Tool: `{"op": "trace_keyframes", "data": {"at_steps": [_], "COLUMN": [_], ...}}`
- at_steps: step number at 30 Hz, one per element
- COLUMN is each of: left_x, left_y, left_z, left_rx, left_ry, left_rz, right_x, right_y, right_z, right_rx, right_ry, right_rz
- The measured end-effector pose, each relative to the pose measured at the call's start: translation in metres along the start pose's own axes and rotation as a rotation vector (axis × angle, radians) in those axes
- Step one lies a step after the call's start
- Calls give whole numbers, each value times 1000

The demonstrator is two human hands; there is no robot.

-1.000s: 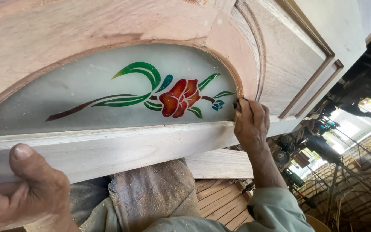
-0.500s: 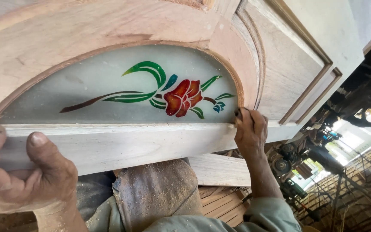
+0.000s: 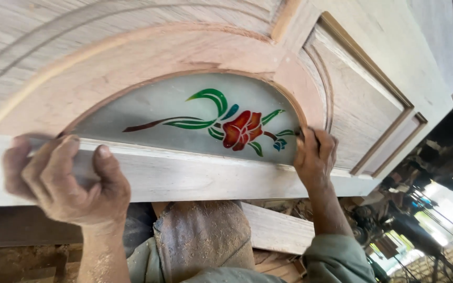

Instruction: Sanding and scraping the edges of a decorative wooden door frame to smooth the surface.

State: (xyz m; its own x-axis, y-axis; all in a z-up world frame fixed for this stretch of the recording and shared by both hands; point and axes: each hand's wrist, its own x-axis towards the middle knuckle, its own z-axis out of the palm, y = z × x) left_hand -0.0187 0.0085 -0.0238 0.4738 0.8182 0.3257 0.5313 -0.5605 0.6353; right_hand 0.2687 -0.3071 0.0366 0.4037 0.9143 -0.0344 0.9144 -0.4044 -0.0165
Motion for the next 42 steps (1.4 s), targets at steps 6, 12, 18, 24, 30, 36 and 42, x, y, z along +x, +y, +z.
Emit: {"op": "trace_keyframes", "data": {"at_steps": [6, 12, 18, 24, 30, 36, 42], "left_x": [4, 23, 94, 145, 143, 138, 130], "left_y": [5, 4, -64, -89, -85, -80, -95], "left_z": [0, -11, -55, -70, -68, -65, -56], "left_rx": [29, 42, 232, 428, 446, 432, 483], "left_ry": [14, 39, 105, 12, -127, -231, -284], "left_rz": [-38, 9, 167, 53, -81, -147, -188], "right_x": [79, 79, 112, 162, 227, 243, 233], "right_y": [-33, -79, -131, -168, -249, -288, -219], "right_z": [8, 16, 28, 42, 42, 46, 65], "right_rx": [-23, 190, 441, 543, 437, 508, 373], "right_ry": [123, 236, 300, 441, 639, 698, 842], "right_rz": [-59, 332, 1081, 1400, 1235, 1288, 1506]}}
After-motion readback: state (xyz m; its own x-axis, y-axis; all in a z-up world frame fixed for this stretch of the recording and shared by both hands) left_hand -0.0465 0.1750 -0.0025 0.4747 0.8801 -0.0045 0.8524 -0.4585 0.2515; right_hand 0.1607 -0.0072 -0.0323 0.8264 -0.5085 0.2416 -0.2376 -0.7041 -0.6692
